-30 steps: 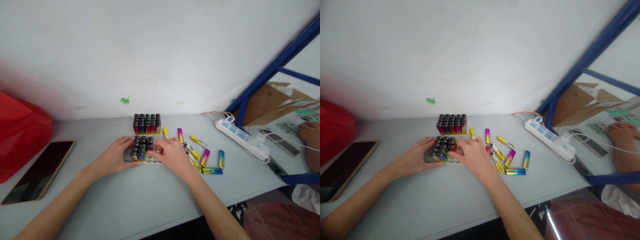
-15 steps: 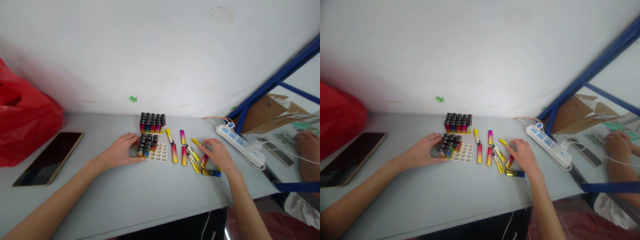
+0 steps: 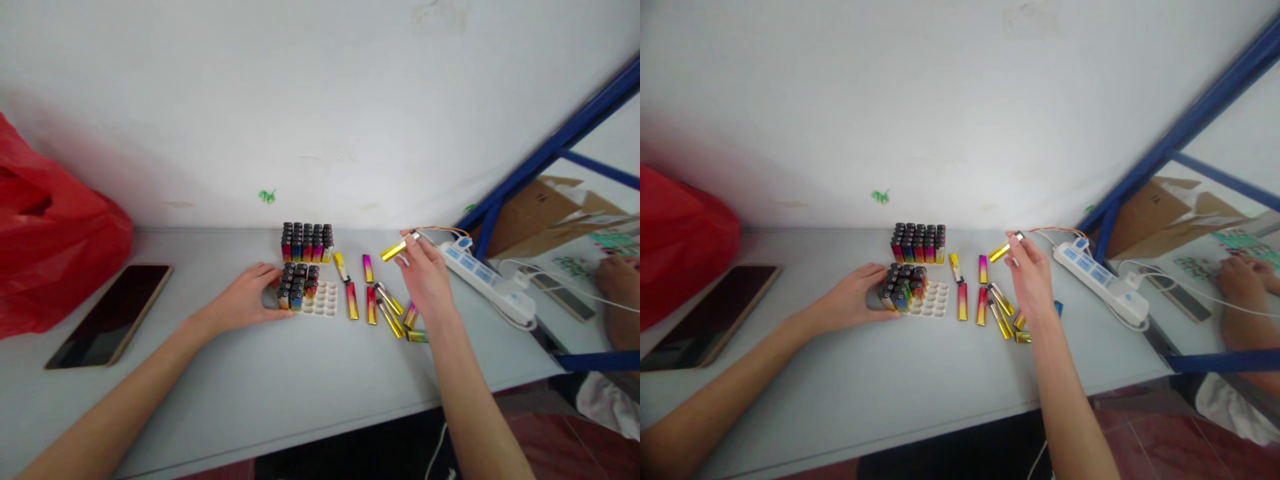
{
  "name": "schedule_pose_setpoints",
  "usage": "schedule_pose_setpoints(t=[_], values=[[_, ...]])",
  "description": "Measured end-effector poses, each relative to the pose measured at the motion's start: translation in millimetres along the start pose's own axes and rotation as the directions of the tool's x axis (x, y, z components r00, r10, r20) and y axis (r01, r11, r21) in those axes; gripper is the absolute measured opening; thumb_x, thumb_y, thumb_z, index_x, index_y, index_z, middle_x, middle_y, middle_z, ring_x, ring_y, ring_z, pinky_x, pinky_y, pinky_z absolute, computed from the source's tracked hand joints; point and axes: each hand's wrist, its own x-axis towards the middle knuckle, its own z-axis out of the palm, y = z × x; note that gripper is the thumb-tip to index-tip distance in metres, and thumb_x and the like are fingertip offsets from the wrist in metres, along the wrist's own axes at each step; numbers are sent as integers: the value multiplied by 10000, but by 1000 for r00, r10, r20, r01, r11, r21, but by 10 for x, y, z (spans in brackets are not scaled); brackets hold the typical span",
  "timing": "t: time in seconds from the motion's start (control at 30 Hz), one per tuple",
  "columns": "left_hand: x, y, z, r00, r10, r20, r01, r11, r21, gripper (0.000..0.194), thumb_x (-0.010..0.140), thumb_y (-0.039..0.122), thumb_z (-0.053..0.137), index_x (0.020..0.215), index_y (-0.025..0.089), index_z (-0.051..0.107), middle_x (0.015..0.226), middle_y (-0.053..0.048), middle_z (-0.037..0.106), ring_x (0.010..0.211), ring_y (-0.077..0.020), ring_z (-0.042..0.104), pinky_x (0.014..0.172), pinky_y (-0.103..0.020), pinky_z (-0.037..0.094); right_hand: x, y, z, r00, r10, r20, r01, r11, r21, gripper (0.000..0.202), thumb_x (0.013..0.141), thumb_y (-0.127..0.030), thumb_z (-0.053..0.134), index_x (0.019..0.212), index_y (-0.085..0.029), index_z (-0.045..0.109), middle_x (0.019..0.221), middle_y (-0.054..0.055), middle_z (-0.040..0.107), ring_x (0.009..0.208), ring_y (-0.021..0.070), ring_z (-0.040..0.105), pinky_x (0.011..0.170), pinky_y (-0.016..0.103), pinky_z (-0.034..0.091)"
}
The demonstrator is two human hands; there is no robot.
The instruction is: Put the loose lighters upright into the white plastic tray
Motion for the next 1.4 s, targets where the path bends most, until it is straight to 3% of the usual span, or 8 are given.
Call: schedule_pose_setpoints(t=[0.13, 0.27, 0.4, 0.6, 0.8, 1.07, 1.3, 1.4], values=[[7, 30, 15, 1000, -1, -13, 1, 1000, 31, 576, 810, 714, 803, 997, 189, 656, 1046, -104, 701, 1023, -336, 675, 972, -470, 556, -37, -55, 460, 956, 99, 276, -136, 984, 117, 407, 851, -632, 827, 998, -272, 705, 876, -16, 660, 713, 140, 595, 639, 274, 513], [15, 21, 56, 999, -6, -39, 8, 999, 48, 578, 803, 740, 799, 958, 209, 633, 996, -85, 695, 969, -320, 676, 924, -444, 551, -120, 121, 715, 840, 211, 500, -244, 970, -1, 447, 928, -707, 713, 1013, -280, 616, 654, -99, 444, 486, 98, 331, 465, 232, 315], [19, 15, 65, 999, -4, -35, 5, 999, 34, 586, 799, 749, 805, 949, 214, 619, 991, -82, 693, 953, -310, 672, 904, -431, 550, -295, 377, 759, 886, 173, 429, -62, 963, -261, 552, 967, -767, 610, 813, -239, 555, 604, -94, 349, 508, 102, 279, 480, 257, 215], [20, 11, 60, 999, -18, -36, 19, 999, 28, 580, 796, 743, 796, 971, 212, 643, 1032, -100, 703, 1023, -342, 683, 956, -465, 555, -475, 479, 687, 960, -40, 277, 198, 798, -570, 642, 979, -721, 555, 589, -262, 331, 524, -67, 321, 537, 115, 309, 550, 304, 221], [8, 22, 50, 999, -23, -25, 23, 999, 37, 559, 818, 711, 795, 1007, 201, 665, 1057, -111, 715, 1043, -348, 687, 978, -482, 564, -445, 507, 664, 949, -37, 314, 225, 775, -590, 513, 963, -595, 522, 609, -264, 352, 525, -64, 354, 537, 123, 328, 561, 295, 233], [11, -8, 79, 999, -6, -54, 8, 999, 34, 584, 774, 737, 823, 998, 224, 658, 1030, -101, 716, 1015, -354, 694, 970, -497, 573, -506, 452, 711, 947, -16, 320, 216, 770, -601, 565, 986, -659, 516, 621, -267, 335, 522, -63, 371, 537, 127, 327, 563, 298, 238], [2, -10, 77, 999, -19, -39, 21, 999, 41, 566, 798, 752, 787, 938, 226, 629, 1000, -86, 698, 984, -330, 681, 915, -460, 564, -521, 435, 715, 931, 8, 364, 242, 735, -633, 446, 964, -493, 522, 619, -271, 347, 503, -61, 389, 512, 138, 348, 569, 300, 272], [10, -18, 80, 999, -33, -37, 35, 998, 44, 578, 781, 757, 791, 958, 226, 650, 1010, -90, 708, 1005, -339, 683, 936, -464, 559, -531, 408, 706, 919, 13, 394, 257, 737, -625, 397, 1019, -504, 530, 715, -267, 439, 547, -62, 448, 523, 152, 397, 578, 299, 283]])
